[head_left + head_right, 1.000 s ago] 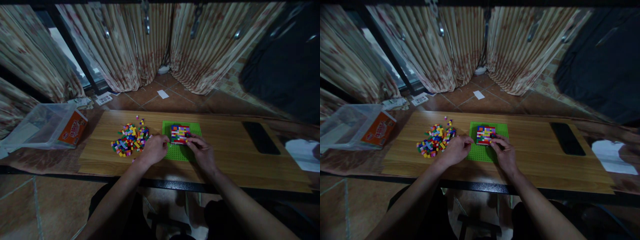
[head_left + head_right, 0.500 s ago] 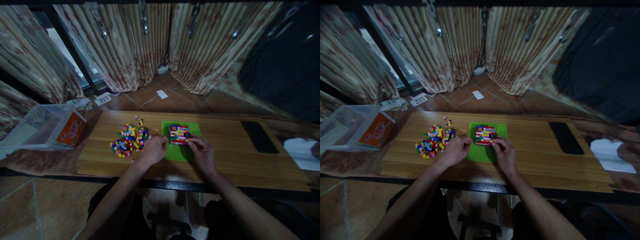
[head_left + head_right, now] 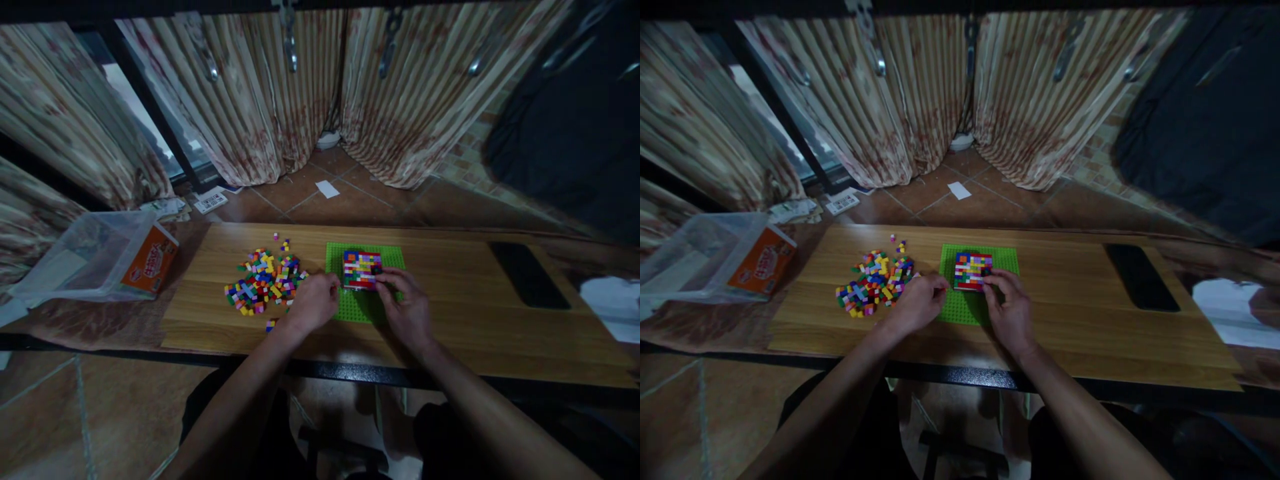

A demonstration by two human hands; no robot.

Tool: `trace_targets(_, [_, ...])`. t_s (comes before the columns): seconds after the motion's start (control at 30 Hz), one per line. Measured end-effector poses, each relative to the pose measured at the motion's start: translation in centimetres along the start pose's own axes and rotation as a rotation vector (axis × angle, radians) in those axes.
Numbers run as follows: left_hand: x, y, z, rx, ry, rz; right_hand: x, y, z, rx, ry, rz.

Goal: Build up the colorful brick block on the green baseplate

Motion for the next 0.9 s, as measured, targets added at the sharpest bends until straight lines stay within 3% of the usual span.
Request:
trace_targets(0.23, [-0.4,0.2,-0.8,-0.024,-0.335,0.001,-0.1,0.1,-1.8,-0.080,0.001,-0.014])
trace_targets(0.6, [0.5,-0.3,0.6,0.010,-0.853,-0.227,1.2,-1.0,-3.9,-0.288,-0.006,-0.205])
trace_targets(0.77, [1.0,-0.4,0.1,-0.020,-0.861,-0.285,1.0,-1.3,-4.2,-0.296,0.010,-0.338])
trace_targets(0.9, [1.4,-0.5,-0.1,0.030,-0.796,-0.364,0.7,-1.5,-4.1,-0.252,0.108,-0.453])
Point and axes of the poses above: each hand's wrist, its own y-axis towards the middle knuckle, its own x-axis out of the palm, z = x × y, the point moved 3 cm from there along y, towards the middle knuckle
